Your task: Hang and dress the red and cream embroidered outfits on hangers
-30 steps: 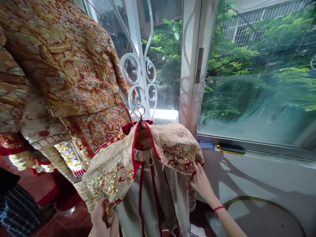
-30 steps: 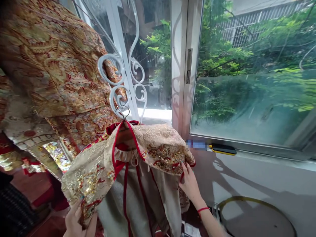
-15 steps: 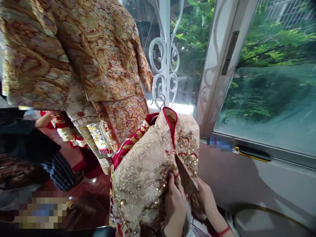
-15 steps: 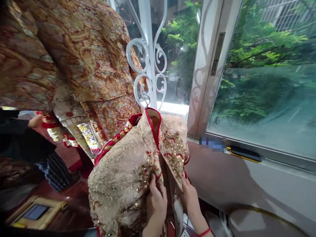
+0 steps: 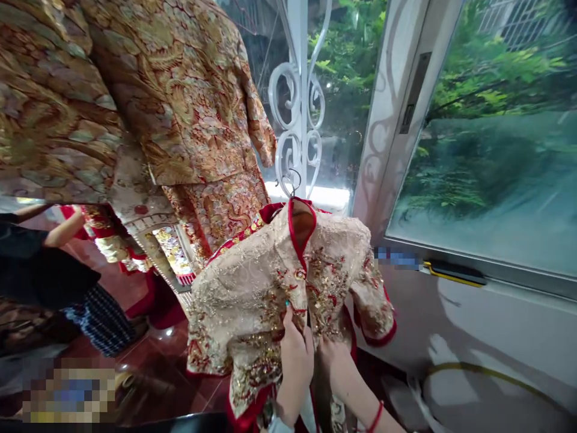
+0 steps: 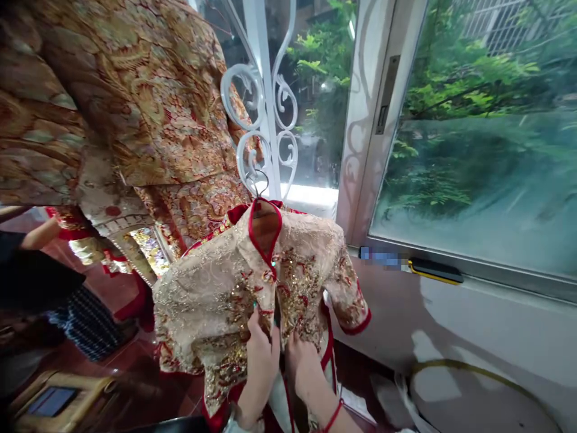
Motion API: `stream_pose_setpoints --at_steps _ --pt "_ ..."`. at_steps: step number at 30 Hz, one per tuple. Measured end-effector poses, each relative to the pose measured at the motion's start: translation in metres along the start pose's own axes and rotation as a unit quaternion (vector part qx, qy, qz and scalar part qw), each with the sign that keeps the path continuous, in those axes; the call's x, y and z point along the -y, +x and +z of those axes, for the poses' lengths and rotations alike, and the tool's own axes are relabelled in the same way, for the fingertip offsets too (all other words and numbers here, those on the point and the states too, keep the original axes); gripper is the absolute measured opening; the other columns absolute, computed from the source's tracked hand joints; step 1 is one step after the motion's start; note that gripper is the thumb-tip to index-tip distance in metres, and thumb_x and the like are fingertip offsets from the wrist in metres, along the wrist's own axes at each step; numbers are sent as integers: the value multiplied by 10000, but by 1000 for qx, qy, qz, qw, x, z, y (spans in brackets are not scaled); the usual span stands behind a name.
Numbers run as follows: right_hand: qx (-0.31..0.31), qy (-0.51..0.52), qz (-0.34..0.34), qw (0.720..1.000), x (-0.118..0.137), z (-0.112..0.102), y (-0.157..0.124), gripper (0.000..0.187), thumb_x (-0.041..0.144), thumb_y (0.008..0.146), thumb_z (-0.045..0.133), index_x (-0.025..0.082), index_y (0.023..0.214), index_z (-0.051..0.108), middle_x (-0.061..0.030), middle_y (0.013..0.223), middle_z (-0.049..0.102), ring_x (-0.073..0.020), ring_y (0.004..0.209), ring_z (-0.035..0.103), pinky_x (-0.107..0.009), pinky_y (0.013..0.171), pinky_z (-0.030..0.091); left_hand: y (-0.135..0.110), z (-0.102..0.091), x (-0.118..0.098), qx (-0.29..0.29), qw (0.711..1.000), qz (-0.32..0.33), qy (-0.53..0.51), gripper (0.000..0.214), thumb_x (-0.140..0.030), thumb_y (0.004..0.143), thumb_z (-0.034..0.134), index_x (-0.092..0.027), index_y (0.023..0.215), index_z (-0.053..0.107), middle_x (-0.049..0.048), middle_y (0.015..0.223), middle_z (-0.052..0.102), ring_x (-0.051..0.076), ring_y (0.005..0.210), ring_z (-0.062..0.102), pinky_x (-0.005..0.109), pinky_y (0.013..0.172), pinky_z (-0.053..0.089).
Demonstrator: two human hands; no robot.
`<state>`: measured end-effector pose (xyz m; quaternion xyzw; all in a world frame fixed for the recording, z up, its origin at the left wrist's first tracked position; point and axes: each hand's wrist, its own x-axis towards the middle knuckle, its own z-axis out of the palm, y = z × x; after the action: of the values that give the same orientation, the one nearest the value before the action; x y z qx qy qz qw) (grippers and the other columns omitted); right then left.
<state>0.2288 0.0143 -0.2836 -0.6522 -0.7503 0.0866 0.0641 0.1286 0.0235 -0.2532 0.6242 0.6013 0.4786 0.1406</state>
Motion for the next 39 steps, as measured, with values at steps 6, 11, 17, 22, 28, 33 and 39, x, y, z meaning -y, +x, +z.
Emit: stream_pose_setpoints --at_steps 6,11,17,22,28,33,39 --pt "5 105 51 993 -10 -7 -6 443 23 780 482 59 1211 580 -223 1204 628 -302 1034 669 -373 854 519 21 -11 24 -46 997 55 25 445 -325 940 396 -105 1326 366 243 1174 628 291 949 701 432 757 577" --pt "-23 291 -4 956 -69 -14 -27 833 68 707 523 127 1498 268 -171 1378 514 -261 1216 564 -378 1014 462 34 -22 41 -76 990 110 41 501 -330 911 456 -131 1342 298 84 922 602 200 724 649 351 643 548" --pt "-260 335 32 905 -122 -44 -36 577 235 852 510 235 1405 347 -115 1372 482 -250 1272 488 -448 1091 395 23 -61 81 -204 956 122 172 601 -481 711 673 -201 1158 386 6 839 532 201 675 579 324 564 480" --pt "-393 323 34 860 -138 -91 -11 677 409 860 599 244 1441 292 -135 1455 385 -281 1369 360 -524 1148 296 30 -98 114 -180 955 90 220 581 -520 746 596 -180 1182 417 18 800 567 229 647 613 307 510 443" --pt "-282 387 -139 867 -154 -185 50 618 429 860 602 254 1420 408 -99 1463 460 -249 1347 426 -442 1114 367 48 -115 98 -41 995 80 52 387 -405 811 494 -175 1118 443 -63 628 482 162 511 549 277 522 482" --pt "-286 382 -164 863 -158 -214 74 314 432 855 590 183 1029 668 -71 1012 709 -219 931 653 -360 839 524 48 -130 84 -127 991 19 25 391 -444 772 554 -182 1056 494 -29 699 520 170 614 568 296 598 506" --pt "-343 397 -120 843 -160 -226 107 379 551 827 564 181 758 609 -32 721 658 -181 693 597 -285 636 487 49 -127 83 -131 991 21 28 578 -512 762 585 -153 1195 449 34 885 535 217 749 596 384 683 551"
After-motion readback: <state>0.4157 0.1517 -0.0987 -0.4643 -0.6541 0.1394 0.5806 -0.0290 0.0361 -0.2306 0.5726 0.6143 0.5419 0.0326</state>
